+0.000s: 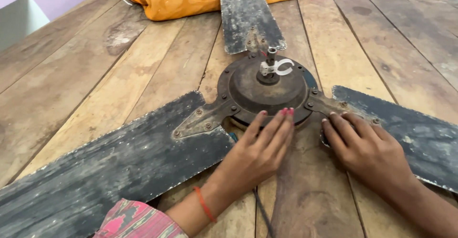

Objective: The person aligns three ceiling fan blades to the central motor housing on a wooden table. They insert screws into the blade mounting holes and tighten them with a blue-handled screwdriver. The person repeats this process for each blade, securing them to the fan hub.

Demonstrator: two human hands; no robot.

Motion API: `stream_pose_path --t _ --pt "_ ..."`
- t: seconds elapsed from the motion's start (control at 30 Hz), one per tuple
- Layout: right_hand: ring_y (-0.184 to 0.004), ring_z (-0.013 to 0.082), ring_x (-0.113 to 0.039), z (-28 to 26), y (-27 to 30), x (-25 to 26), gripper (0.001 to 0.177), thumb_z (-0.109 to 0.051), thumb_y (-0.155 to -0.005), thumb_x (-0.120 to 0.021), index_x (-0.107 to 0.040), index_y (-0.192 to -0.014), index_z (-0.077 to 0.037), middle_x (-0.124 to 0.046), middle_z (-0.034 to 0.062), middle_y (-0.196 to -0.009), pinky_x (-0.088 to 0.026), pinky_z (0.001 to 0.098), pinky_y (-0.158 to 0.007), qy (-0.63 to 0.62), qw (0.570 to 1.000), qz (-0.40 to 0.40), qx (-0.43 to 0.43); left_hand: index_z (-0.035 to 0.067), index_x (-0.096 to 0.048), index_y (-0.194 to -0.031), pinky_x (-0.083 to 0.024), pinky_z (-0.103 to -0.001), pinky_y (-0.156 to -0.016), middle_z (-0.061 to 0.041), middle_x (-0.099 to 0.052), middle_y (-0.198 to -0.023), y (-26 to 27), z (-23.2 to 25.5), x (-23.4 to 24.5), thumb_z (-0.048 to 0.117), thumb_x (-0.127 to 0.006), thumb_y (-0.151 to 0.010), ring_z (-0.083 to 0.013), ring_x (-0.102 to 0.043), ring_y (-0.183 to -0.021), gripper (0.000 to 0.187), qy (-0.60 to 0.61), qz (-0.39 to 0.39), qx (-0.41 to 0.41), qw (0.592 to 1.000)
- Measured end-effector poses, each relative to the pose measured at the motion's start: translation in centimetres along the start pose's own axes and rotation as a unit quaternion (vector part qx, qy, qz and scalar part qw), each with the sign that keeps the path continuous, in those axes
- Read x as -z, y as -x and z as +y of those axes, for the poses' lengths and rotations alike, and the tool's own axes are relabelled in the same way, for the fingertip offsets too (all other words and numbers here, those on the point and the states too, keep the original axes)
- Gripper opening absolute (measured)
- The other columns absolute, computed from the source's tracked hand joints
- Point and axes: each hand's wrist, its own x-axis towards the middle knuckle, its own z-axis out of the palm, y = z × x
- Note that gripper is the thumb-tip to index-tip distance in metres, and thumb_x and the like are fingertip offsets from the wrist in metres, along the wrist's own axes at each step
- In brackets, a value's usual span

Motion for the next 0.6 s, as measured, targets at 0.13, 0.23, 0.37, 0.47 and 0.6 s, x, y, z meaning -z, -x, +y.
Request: stream_pose_path --t 0.13,0.23,0.37,0.47,0.6 --pt "-0.119 0.0199 -0.064 1.0 0.0 -0.6 0.054 -0.014 -0.079 -0.065 -0.067 -0.133 -0.011 -0.067 0.0045 -0.135 -0.059 0.0314 -0.091 0.012 0.998 -0.04 0.047 0.003 -0.061 -0.144 -0.029 -0.047 -0.125 -0.014 -0.052 -0.155 -2.2 0.9 -2.4 0.028 -0.051 -0.098 -0.0259 -0.043 -0.149 0.053 -0.008 0.032 -0.019 0.999" --pt "-0.125 0.0191 -0.062 2.1 0.2 -1.0 0.057 -0.016 -0.078 -0.064 -0.063 -0.135 -0.011 -0.066 0.0035 -0.137 -0.059 0.0293 -0.091 0.035 0.995 -0.061 0.076 0.006 -0.061 -0.143 -0.026 -0.047 -0.127 -0.01 -0.052 -0.156 -3.6 0.7 -4.3 0.029 -0.052 -0.097 -0.024 -0.041 -0.15 0.052 -0.037 0.043 -0.012 0.998" --pt "-0.13 0.0199 -0.059 2.9 0.2 -1.6 0.061 -0.017 -0.077 -0.064 -0.059 -0.138 -0.011 -0.064 0.0003 -0.139 -0.06 0.0294 -0.087 0.027 0.991 -0.088 0.098 0.005 -0.065 -0.141 -0.022 -0.048 -0.128 -0.01 -0.056 -0.154 -4.0 0.2 -5.7 0.028 -0.054 -0.096 -0.0241 -0.041 -0.15 0.051 -0.03 0.072 0.001 0.997" --pt "-0.135 0.0224 -0.056 3.1 0.1 -1.8 0.065 -0.012 -0.08 -0.064 -0.057 -0.145 -0.014 -0.061 0.0 -0.143 -0.062 0.031 -0.083 0.02 0.987 -0.127 0.096 0.005 -0.071 -0.133 -0.019 -0.049 -0.13 -0.008 -0.059 -0.15 -4.4 0.2 -6.0 0.024 -0.057 -0.095 -0.023 -0.042 -0.15 0.045 -0.019 0.096 -0.013 0.995" --pt "-0.136 0.0195 -0.053 3.6 -0.4 -2.2 0.068 -0.013 -0.084 -0.06 -0.052 -0.151 -0.022 -0.057 -0.0044 -0.147 -0.063 0.029 -0.081 0.031 0.98 -0.171 0.091 0.005 -0.076 -0.123 -0.016 -0.051 -0.131 -0.007 -0.064 -0.144 -4.8 -0.7 -6.6 0.019 -0.059 -0.093 -0.0209 -0.044 -0.149 0.037 0.0 0.12 -0.035 0.992"
